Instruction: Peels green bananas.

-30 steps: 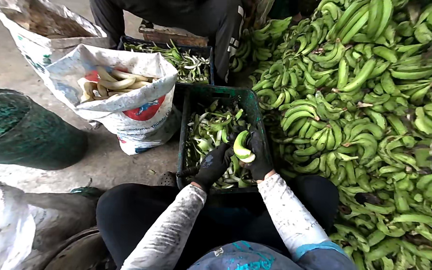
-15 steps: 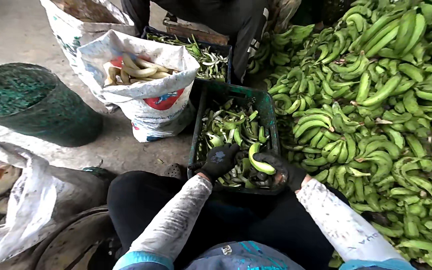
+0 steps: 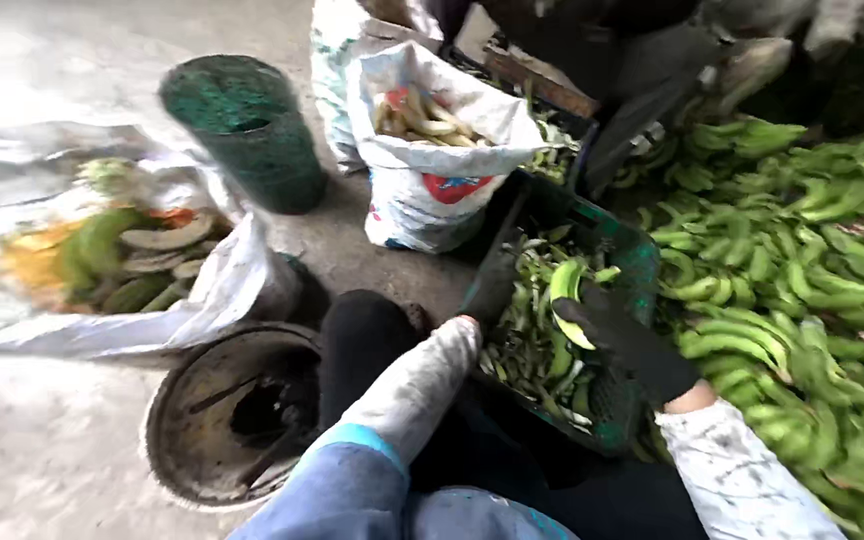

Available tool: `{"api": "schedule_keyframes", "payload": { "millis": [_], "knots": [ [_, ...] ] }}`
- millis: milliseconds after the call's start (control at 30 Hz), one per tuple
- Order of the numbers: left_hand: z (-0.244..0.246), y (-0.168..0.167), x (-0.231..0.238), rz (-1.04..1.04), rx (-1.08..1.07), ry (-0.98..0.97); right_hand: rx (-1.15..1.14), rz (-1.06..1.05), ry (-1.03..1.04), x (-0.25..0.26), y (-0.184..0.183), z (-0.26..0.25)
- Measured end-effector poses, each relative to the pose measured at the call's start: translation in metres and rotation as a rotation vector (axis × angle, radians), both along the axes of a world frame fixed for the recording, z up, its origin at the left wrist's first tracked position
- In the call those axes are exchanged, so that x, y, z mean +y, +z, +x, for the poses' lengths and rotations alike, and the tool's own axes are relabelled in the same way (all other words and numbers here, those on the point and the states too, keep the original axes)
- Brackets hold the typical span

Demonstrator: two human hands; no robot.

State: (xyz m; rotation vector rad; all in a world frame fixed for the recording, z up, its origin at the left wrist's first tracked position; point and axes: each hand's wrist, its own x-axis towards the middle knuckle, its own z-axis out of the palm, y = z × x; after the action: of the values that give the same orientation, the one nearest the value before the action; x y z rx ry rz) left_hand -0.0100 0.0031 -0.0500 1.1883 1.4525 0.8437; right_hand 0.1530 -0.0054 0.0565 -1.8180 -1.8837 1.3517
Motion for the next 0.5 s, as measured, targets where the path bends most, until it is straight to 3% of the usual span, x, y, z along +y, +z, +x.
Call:
{"api": "schedule_keyframes", "payload": {
  "millis": [100,200,267,333,400,500],
  "knots": [
    [-0.005,0.043,-0.018,-0.068,0.050,-0.073,0.480,0.050,0.306,0.001,0.049,-0.079],
    [-0.002,0.028,0.003,0.060,-0.049,-0.044,0.646,0.115,0.387,0.009,0.084,-0.106],
    [0.002,0.013,0.021,0.033,-0.288,0.085,0.439,0.360,0.298,0.030,0.085,-0.093],
    [-0.001,0.018,0.026,0.032,-0.413,0.122,0.167,0.576,0.196,0.061,0.067,-0.067],
    [-0.008,0.037,0.021,0.033,-0.488,0.121,-0.069,0.615,0.076,0.087,0.032,-0.032],
    [-0.011,0.060,0.016,0.022,-0.593,0.152,-0.249,0.459,-0.035,0.101,-0.046,0.033]
  ]
}}
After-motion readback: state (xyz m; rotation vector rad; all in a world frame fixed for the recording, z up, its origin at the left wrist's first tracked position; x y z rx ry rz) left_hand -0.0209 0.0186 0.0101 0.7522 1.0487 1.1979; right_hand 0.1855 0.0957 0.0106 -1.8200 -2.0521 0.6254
